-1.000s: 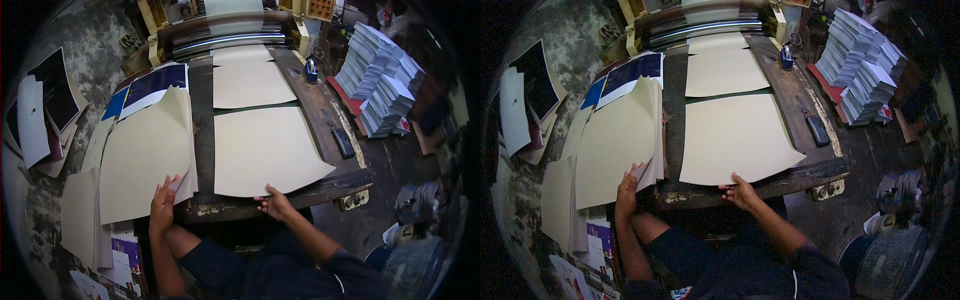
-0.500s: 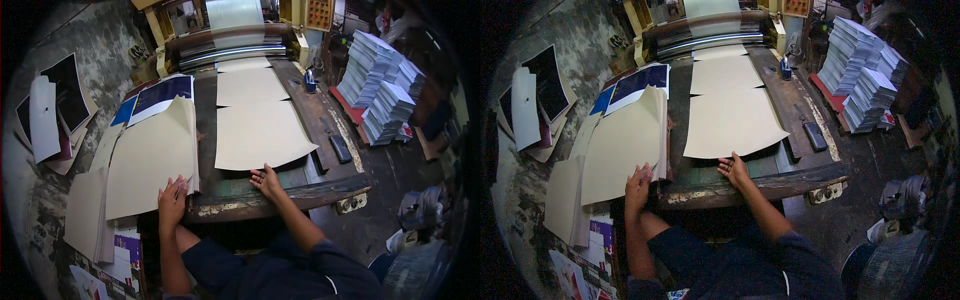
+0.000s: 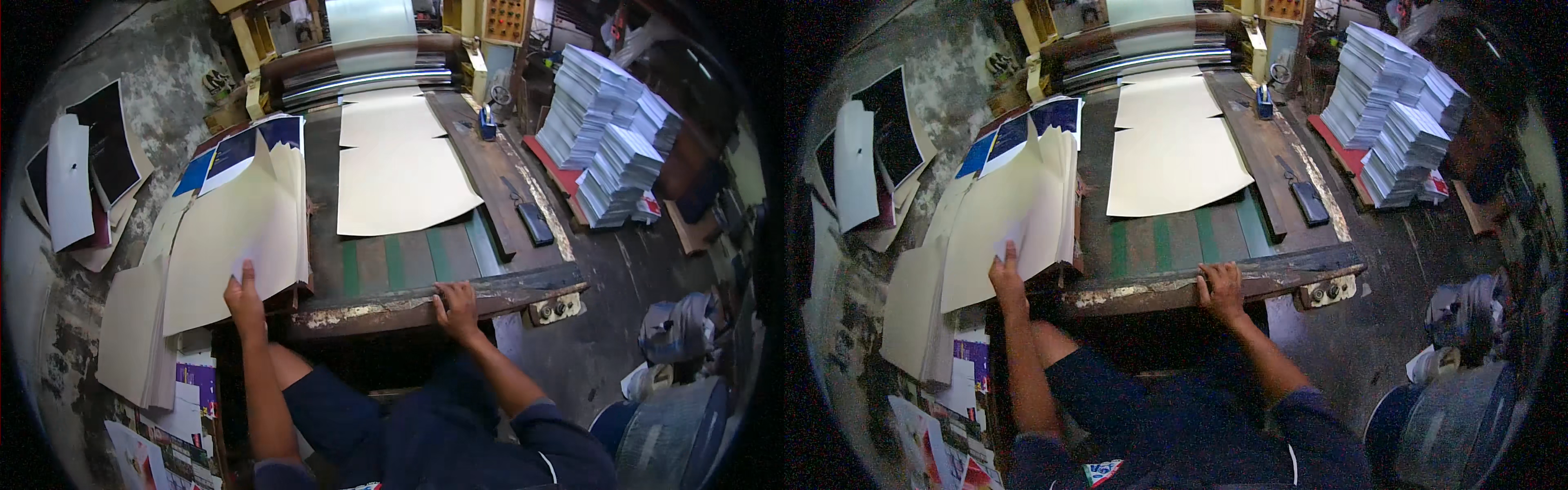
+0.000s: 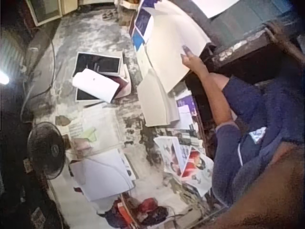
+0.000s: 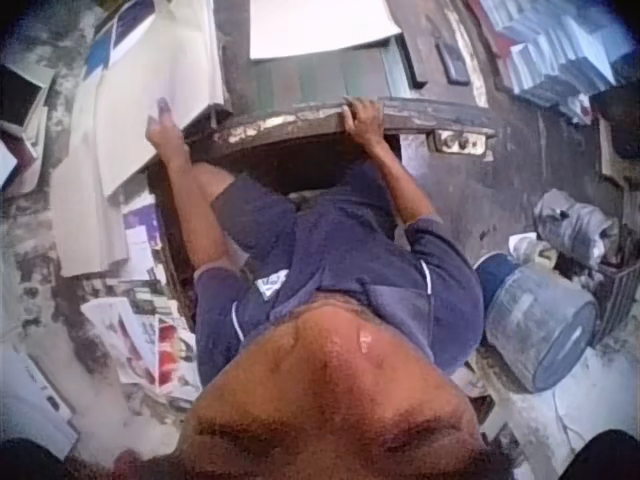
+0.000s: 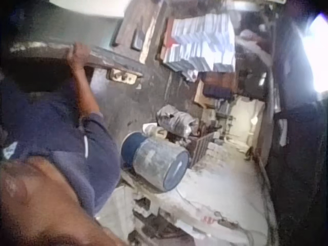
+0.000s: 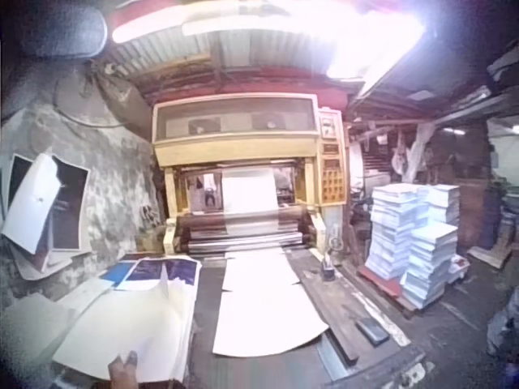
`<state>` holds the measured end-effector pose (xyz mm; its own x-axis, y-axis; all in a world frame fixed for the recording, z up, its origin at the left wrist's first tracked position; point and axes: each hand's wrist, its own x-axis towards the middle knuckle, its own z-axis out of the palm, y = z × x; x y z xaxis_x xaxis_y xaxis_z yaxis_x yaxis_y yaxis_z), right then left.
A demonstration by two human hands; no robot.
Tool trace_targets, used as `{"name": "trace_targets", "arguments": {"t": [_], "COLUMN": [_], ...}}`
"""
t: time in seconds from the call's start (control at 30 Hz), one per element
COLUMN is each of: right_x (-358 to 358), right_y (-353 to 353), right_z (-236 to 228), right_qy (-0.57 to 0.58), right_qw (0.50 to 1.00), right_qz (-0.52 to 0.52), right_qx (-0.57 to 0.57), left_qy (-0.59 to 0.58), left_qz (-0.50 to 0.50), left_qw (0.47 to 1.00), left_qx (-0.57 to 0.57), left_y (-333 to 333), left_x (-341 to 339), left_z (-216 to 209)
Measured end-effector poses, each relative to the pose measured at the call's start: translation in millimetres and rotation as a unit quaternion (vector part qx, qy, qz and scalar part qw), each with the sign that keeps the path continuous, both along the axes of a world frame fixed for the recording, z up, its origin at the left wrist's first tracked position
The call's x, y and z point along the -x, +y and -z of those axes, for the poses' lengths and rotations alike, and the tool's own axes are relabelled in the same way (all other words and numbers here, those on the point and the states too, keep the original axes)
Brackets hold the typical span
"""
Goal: The person takes sheets of paper from a stack and feeds them onto the conveyor bed of a laminating machine by hand, sliding each sheet toward the rollers.
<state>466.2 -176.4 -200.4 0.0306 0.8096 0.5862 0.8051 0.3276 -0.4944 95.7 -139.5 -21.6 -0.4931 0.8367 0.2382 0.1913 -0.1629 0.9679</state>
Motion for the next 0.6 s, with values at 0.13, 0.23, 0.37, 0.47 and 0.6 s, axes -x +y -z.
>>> {"name": "trace_targets", "arguments": {"t": [0.13,0.23,0.37,0.47,0.6], "right_x": [11,14,21,23,20], "right_y": [3,9,13,15,16], "right_z": [0,4,4,6,8], "right_qy": [-0.109,-0.128,-0.129,-0.145,-0.139], "right_qw": [0.993,0.989,0.988,0.984,0.984], "right_qz": [0.048,0.071,0.081,0.094,0.097], "right_qx": [-0.009,0.007,0.035,0.041,0.046], "left_qy": [0.388,0.384,0.383,0.384,0.374], "left_qz": [0.025,0.042,0.051,0.052,0.064], "left_qw": [0.921,0.922,0.922,0.922,0.925], "left_qx": [0.034,0.019,0.014,0.008,-0.007], "left_y": [-3,-6,-5,-5,-2], "left_x": [-3,-8,-7,-7,-6], "left_z": [30,25,24,24,29]}}
